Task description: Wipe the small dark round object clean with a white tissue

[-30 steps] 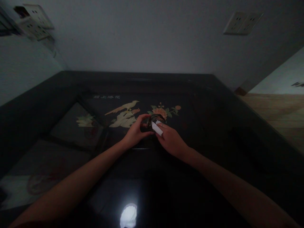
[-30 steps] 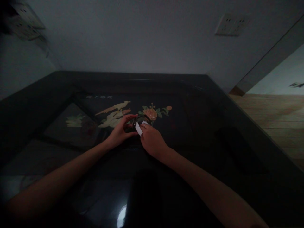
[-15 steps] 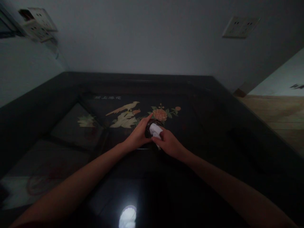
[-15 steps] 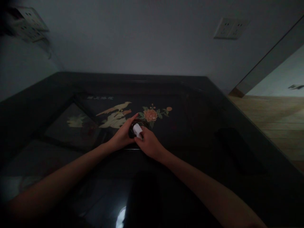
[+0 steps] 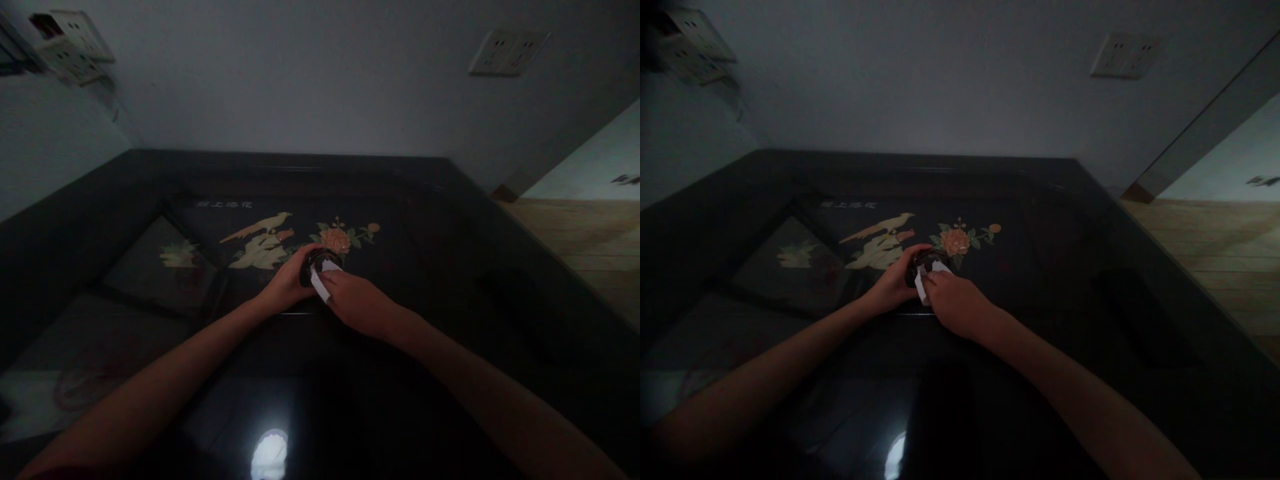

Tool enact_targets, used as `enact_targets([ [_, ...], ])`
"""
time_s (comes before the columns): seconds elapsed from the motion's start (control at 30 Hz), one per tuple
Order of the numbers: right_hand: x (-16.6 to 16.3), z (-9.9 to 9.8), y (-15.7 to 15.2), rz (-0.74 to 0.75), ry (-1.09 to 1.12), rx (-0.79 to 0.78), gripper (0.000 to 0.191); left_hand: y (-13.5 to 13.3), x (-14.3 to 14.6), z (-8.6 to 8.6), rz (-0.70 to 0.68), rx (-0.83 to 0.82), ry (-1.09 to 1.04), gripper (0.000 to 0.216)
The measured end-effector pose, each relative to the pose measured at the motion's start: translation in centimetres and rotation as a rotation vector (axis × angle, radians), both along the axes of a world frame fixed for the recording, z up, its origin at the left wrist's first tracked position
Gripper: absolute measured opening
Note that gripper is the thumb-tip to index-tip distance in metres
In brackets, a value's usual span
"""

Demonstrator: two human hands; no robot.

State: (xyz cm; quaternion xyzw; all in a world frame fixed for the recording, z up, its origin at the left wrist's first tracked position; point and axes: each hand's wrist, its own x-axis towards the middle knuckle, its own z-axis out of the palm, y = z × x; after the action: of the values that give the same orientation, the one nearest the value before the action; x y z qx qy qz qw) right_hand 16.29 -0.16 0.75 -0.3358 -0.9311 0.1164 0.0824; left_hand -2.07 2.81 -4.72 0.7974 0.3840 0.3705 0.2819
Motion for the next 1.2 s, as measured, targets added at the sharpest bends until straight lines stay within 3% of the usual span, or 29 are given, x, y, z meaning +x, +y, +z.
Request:
enact_targets([
  [0.17,0.7,0.3,0.6,0.121,-0.152,0.195,0.03,0.4,-0.2,0.0,-0.027,0.052,0.041,0.071],
  [0.33,0.9,0.1,0.5,0.148,-0.152,0.299,0.031,0.4,-0.3,-0.2,-0.062,0.048,0.038,0.072],
  [0.47,0.7,-0.6,-0.7,0.071,-0.132,0.232,0.033,0.3,-0.2,-0.4,-0.073,0.034,0.031,0.072],
  [0.7,-1.3,-2.7,-3.3,-0.235,0.28,-0.062,0.047,0.2,-0.1,-0.3,-0.095,0.061,0.054,0.07],
  [0.8,-2.0,-3.3,-3.5,-0.296,0.407,-0.126,0.051,0.3,-0.1,-0.4,-0.085,0.07,0.058,0.073],
  [0.93,-1.5,-3.3,-2.9,-0.194,0.297,-0.04,0.052,0.5,-0.2,-0.6,-0.053,0.068,0.04,0.071],
  [1.07,0.7,-2.4,-1.5,0.043,0.022,0.156,0.044,0.6,-0.2,-0.4,-0.085,0.047,0.03,0.07],
  [1.2,2.9,-1.3,0.1,0.236,-0.091,0.272,0.037,0.4,-0.1,-0.3,-0.107,0.025,0.032,0.071],
])
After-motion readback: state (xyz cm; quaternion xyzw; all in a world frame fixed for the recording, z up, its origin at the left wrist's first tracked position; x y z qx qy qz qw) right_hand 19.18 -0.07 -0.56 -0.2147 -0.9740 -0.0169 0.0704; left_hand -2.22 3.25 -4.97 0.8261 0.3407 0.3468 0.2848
